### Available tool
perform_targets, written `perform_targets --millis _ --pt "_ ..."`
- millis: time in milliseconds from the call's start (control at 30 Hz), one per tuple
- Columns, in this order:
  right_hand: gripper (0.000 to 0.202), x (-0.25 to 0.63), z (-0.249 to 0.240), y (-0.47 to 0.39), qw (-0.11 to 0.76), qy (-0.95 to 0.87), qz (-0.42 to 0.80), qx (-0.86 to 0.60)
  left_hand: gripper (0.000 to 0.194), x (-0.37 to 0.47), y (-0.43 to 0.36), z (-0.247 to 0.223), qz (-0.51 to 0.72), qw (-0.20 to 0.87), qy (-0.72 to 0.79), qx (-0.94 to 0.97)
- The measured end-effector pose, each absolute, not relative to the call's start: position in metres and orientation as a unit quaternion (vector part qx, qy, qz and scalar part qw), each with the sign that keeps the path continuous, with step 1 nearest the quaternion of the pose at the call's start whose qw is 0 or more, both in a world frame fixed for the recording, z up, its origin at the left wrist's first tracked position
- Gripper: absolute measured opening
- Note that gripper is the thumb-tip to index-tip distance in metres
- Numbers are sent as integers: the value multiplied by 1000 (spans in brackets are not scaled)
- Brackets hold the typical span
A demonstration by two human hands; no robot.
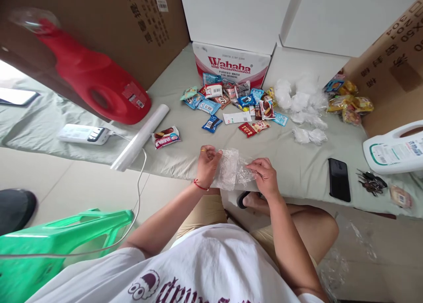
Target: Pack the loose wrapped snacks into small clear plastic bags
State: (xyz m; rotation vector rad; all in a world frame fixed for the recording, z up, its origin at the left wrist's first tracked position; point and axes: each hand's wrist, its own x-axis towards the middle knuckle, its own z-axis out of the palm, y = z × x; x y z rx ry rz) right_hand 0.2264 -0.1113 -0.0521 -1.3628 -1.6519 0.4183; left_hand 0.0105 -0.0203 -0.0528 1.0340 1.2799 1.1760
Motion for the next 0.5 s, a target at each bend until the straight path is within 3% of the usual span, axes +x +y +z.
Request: perform_targets --millis 133,233,300,400,500 --pt "40 220 -65 -112 438 -682 145 -567 7 5 -23 -41 431 383 573 582" --pt "41 216 -69 -112 428 -687 142 -569 27 15 -24 -35 270 317 571 708" --pt "42 215 -71 -112 420 -692 138 -571 31 25 -22 -37 184 273 568 754" --pt "41 216 -73 -113 409 -692 132 -580 20 31 -15 -45 167 289 552 764" --pt "39 222 -74 -117 406 -673 132 -603 22 25 -7 -51 223 350 553 722"
